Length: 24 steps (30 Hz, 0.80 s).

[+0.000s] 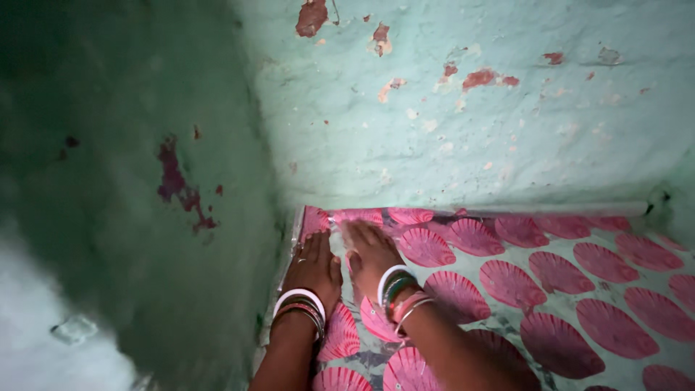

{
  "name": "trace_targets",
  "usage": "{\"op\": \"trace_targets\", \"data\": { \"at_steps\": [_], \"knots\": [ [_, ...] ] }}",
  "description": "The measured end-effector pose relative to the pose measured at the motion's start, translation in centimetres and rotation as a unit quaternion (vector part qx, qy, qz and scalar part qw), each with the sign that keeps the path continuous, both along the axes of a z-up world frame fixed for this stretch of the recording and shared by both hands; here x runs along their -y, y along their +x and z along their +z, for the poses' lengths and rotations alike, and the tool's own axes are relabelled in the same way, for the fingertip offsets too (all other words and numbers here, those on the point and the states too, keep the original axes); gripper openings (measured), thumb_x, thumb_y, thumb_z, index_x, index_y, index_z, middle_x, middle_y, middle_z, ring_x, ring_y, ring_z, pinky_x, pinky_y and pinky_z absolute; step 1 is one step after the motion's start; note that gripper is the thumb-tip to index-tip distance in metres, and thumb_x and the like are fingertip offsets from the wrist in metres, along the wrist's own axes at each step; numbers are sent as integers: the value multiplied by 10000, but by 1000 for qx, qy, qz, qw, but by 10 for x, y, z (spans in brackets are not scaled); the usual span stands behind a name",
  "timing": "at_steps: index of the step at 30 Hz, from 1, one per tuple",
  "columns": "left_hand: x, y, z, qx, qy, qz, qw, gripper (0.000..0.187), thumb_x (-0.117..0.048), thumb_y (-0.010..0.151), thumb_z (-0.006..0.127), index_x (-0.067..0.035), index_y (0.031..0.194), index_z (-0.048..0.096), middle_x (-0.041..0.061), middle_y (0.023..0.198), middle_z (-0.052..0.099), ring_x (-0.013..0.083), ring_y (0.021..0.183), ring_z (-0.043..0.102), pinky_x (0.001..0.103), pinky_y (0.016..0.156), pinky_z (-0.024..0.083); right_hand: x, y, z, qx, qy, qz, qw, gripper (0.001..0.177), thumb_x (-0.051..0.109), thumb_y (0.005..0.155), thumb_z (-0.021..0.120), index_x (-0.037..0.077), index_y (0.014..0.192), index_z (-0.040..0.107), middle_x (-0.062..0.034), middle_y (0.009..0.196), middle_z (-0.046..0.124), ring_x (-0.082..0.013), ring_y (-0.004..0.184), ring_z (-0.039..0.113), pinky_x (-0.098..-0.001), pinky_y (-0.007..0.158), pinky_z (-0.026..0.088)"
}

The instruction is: The person moves several artificial flower pots from a shelf to a nearby surface, then wipes the shelf with a cloth. The shelf is covered with a pink leaf-patterned sheet and is located in a room with peeling green paint.

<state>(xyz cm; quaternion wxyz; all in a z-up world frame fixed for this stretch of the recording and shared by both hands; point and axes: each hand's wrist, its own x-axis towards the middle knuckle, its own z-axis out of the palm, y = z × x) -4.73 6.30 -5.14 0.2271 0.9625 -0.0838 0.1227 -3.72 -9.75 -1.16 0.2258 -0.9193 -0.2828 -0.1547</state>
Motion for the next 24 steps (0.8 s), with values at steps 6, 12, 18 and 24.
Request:
{"op": "trace_targets", "data": {
  "at_steps": [6, 12, 18, 24],
  "knots": [
    [0, -9, 21, -32, -85, 10, 996, 750, -538, 1027, 334, -24, 1570, 267, 217, 1610, 324, 358, 1511, 277, 418, 1234, 217, -12, -53, 20, -121, -77, 43, 989, 387, 146, 949, 511, 52, 1316, 593, -179, 1408, 592, -328, 1389, 502, -427, 1223, 378],
    [-1, -18, 33, -9, -116, 6, 993, 840, -620, 987, 405, -11, 1552, 279, 239, 1596, 339, 387, 1489, 297, 437, 1210, 235, 33, -69, 25, -120, -30, 131, 984, 355, 130, 955, 525, 71, 1285, 643, -139, 1468, 566, -312, 1417, 476, -475, 1191, 312],
    [1, -17, 33, -62, -86, 28, 994, 800, -603, 961, 423, -72, 1553, 336, 237, 1584, 361, 381, 1486, 316, 439, 1200, 281, 19, -60, 16, 6, -32, 66, 997, 383, 85, 912, 563, 11, 1285, 618, -215, 1479, 503, -414, 1399, 392, -501, 1162, 305],
    [-2, -10, 24, -7, -80, -11, 997, 725, -558, 1014, 364, -36, 1515, 390, 193, 1599, 401, 348, 1507, 331, 432, 1240, 239, 24, -97, 21, -117, -136, 192, 965, 372, 124, 979, 554, 77, 1348, 572, -139, 1485, 541, -320, 1481, 414, -451, 1286, 294]
  ]
}}
